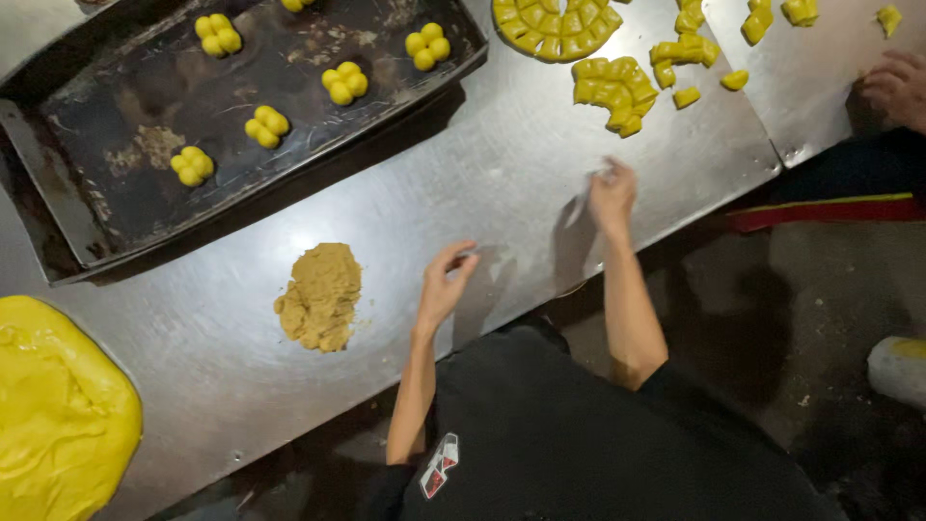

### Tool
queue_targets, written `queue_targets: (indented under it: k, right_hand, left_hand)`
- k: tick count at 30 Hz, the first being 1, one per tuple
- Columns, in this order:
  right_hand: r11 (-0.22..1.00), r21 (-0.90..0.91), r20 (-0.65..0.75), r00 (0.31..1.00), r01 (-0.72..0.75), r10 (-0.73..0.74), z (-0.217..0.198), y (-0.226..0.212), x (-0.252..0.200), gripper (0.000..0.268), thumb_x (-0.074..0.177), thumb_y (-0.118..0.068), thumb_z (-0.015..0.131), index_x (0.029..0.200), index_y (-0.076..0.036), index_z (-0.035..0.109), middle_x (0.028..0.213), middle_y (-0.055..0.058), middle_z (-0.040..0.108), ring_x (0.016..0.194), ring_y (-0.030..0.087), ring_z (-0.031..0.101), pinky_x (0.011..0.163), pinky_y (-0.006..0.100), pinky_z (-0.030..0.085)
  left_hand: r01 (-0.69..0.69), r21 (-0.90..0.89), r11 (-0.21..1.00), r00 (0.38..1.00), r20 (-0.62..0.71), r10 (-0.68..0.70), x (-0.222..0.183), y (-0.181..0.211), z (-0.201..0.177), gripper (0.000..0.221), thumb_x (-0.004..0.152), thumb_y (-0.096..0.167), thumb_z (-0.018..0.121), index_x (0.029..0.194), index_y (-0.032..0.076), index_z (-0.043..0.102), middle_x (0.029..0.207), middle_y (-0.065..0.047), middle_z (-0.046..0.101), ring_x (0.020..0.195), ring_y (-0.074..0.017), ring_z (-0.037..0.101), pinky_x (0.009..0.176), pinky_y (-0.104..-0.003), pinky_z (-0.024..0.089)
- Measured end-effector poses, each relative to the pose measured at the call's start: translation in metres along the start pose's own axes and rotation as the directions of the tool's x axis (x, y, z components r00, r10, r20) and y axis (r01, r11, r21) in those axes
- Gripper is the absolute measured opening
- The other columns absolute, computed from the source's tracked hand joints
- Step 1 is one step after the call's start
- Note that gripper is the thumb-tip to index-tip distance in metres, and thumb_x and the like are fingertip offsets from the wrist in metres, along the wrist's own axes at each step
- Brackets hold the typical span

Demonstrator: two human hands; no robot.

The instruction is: The person fills pieces of dough with filling by hand, rolls them into balls, and places the shaped pastries onto a baking tray.

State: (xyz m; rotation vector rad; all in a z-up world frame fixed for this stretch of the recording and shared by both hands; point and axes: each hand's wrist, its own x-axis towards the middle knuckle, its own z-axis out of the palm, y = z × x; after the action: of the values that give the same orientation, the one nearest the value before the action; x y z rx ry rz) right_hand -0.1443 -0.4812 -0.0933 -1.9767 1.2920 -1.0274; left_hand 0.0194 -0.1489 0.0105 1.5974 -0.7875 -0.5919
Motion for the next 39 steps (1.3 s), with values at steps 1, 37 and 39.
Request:
queue_targets:
  k: [1, 37, 39]
  right_hand:
    - [1.0, 0.015, -0.011, 1.0, -0.021, 0.021, -0.008, 0.018, 0.036, 0.037, 0.09, -0.014, 0.068, 0.124, 0.0, 0.068, 0.116, 0.021, 0.066, 0.106, 0.035, 0.065, 0.094, 0.044, 0.053]
    - [0.913, 0.235, 0.966, 0.18, -0.334, -0.183, 0.08, -0.138, -0.017, 0.045, 0.095, -0.018, 0.074, 0.133, 0.003, 0.06, 0.11, 0.011, 0.074, 0.091, 0.02, 0.071, 0.074, 0.036, 0.06]
    - [0.972, 0.135, 0.807, 0.547, 0.192, -0.22, 0.09, -0.103, -0.015, 0.042, 0.093, -0.023, 0.082, 0.121, 0.005, 0.069, 0.094, 0.018, 0.076, 0.08, 0.021, 0.073, 0.07, 0.036, 0.058]
  left_hand:
    - [0.047, -0.013, 0.999, 0.998, 0.052, -0.046, -0.002, 0.0, 0.013, 0.027, 0.098, 0.019, 0.07, 0.121, 0.004, 0.071, 0.116, -0.009, 0.074, 0.104, -0.0184, 0.071, 0.094, -0.031, 0.055]
    - [0.292, 0.261, 0.92, 0.733, -0.679, -0.04, 0.018, -0.061, -0.005, 0.03, 0.093, 0.017, 0.076, 0.118, 0.0, 0.074, 0.102, -0.015, 0.074, 0.092, -0.0245, 0.07, 0.082, -0.035, 0.056]
    - [0.306, 0.22, 0.926, 0.698, -0.714, -0.061, -0.023, -0.09, -0.005, 0.03, 0.092, 0.018, 0.076, 0.116, -0.001, 0.073, 0.104, -0.017, 0.074, 0.094, -0.0256, 0.07, 0.083, -0.036, 0.056]
